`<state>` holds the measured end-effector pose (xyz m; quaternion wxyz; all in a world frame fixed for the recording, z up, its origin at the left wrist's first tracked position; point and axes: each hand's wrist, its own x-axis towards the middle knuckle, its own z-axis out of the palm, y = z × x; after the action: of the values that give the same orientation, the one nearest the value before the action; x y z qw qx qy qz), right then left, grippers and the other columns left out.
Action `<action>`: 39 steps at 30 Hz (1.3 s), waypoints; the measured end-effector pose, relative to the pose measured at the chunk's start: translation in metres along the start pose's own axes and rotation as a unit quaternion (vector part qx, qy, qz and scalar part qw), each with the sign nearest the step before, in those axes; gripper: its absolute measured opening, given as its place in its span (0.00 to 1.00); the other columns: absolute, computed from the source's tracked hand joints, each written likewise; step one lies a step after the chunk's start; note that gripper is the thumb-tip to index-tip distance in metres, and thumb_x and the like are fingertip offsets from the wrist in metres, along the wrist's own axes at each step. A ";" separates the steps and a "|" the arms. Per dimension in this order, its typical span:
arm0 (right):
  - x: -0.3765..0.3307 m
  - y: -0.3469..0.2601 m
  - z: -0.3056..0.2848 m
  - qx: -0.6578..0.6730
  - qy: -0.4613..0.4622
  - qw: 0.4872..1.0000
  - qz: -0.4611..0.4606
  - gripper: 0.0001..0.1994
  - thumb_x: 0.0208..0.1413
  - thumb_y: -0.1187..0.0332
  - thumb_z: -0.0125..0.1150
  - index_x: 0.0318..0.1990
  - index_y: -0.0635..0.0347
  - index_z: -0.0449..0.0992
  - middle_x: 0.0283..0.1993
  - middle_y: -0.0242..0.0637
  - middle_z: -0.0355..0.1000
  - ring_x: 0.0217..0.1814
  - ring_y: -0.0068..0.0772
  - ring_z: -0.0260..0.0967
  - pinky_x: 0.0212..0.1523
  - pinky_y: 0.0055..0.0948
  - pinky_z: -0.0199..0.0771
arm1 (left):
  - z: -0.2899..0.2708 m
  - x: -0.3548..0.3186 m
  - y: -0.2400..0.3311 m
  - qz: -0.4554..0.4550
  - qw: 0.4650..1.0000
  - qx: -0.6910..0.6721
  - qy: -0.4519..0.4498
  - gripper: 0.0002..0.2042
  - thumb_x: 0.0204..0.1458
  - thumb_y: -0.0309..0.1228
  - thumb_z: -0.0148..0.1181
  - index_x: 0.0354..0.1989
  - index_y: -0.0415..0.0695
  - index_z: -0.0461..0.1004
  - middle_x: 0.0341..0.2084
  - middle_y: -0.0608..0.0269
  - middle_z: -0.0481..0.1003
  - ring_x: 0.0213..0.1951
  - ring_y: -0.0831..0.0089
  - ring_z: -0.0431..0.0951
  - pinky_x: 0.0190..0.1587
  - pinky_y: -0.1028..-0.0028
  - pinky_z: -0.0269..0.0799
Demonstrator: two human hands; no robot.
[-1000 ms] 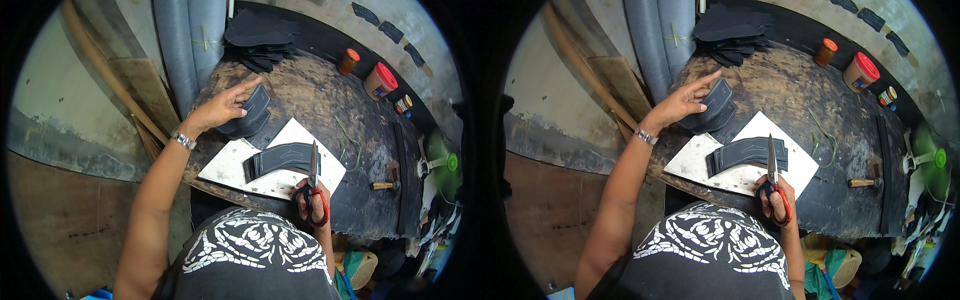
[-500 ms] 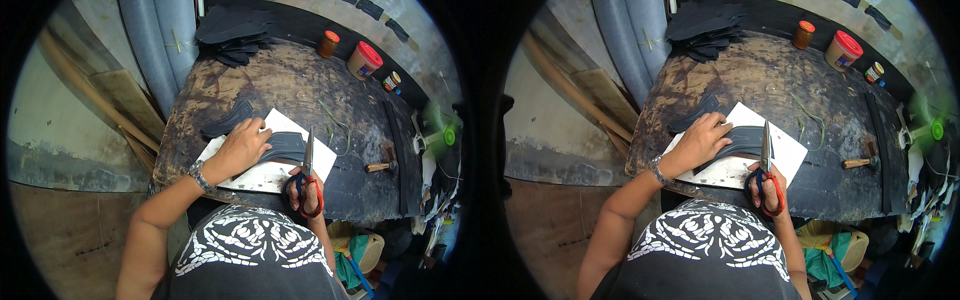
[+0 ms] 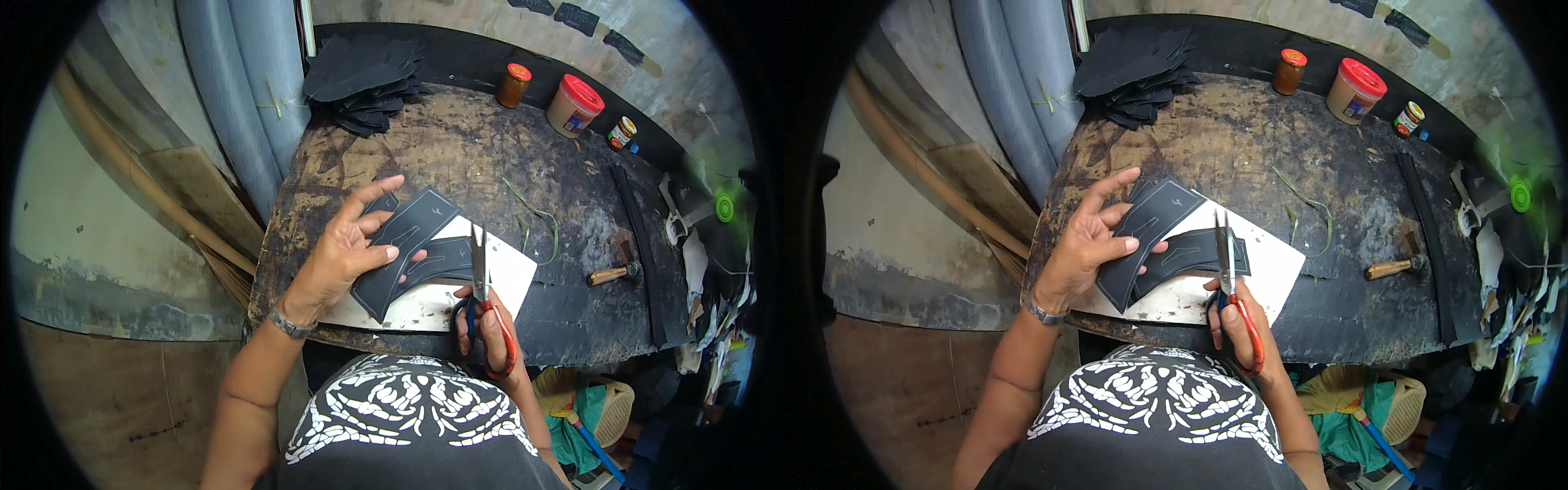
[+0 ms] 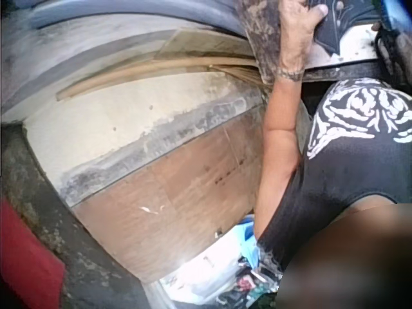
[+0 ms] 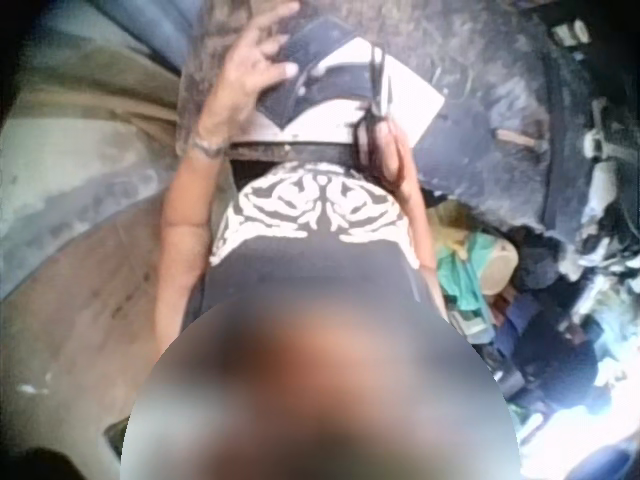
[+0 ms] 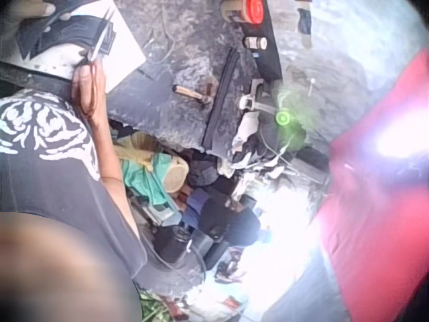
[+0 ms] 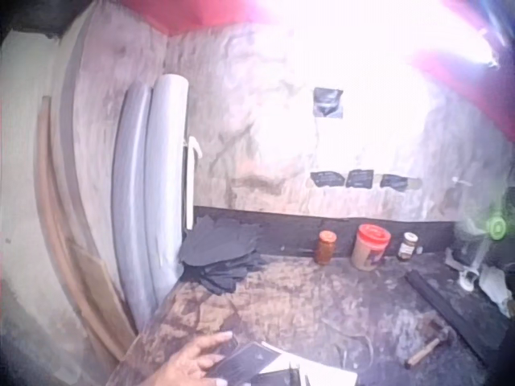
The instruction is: The person cuts a green rubber piece using scissors, then sets it aside. They gather several black rubber pieces tied with a rubber band, remove the band, and cut each piece along marked lines using scissors. The cut pieces are placed on the table.
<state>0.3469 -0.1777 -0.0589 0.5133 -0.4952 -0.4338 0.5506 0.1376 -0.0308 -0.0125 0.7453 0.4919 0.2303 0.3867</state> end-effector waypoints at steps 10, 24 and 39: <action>0.014 -0.008 0.016 -0.042 -0.006 0.999 -0.029 0.36 0.58 0.35 0.47 0.53 0.65 0.66 0.20 0.26 0.60 0.19 0.17 0.58 0.21 0.20 0.59 | 0.003 -0.018 0.003 -0.031 0.998 0.053 -0.001 0.21 0.52 0.13 0.52 0.57 0.31 0.70 0.51 0.51 0.70 0.48 0.56 0.80 0.38 0.74 0.85; 0.012 -0.015 0.020 -0.059 0.001 0.998 -0.007 0.40 0.55 0.31 0.49 0.49 0.68 0.67 0.18 0.24 0.61 0.15 0.14 0.56 0.16 0.16 0.54 | -0.001 -0.024 -0.005 -0.019 0.997 0.070 -0.013 0.20 0.52 0.13 0.53 0.56 0.30 0.70 0.51 0.51 0.71 0.49 0.56 0.79 0.43 0.72 0.84; 0.009 -0.032 -0.017 -0.184 -0.183 0.966 0.011 0.36 0.52 0.34 0.56 0.51 0.61 0.74 0.22 0.32 0.66 0.25 0.28 0.65 0.28 0.28 0.63 | -0.040 -0.007 0.062 -0.118 0.951 0.187 -0.218 0.22 0.40 0.16 0.51 0.47 0.33 0.79 0.49 0.49 0.78 0.55 0.66 0.75 0.64 0.70 0.62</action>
<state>0.3687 -0.1659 -0.0301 0.3191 -0.4768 -0.6084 0.5483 0.0830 -0.0006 0.0270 0.7124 0.6641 0.1864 0.1292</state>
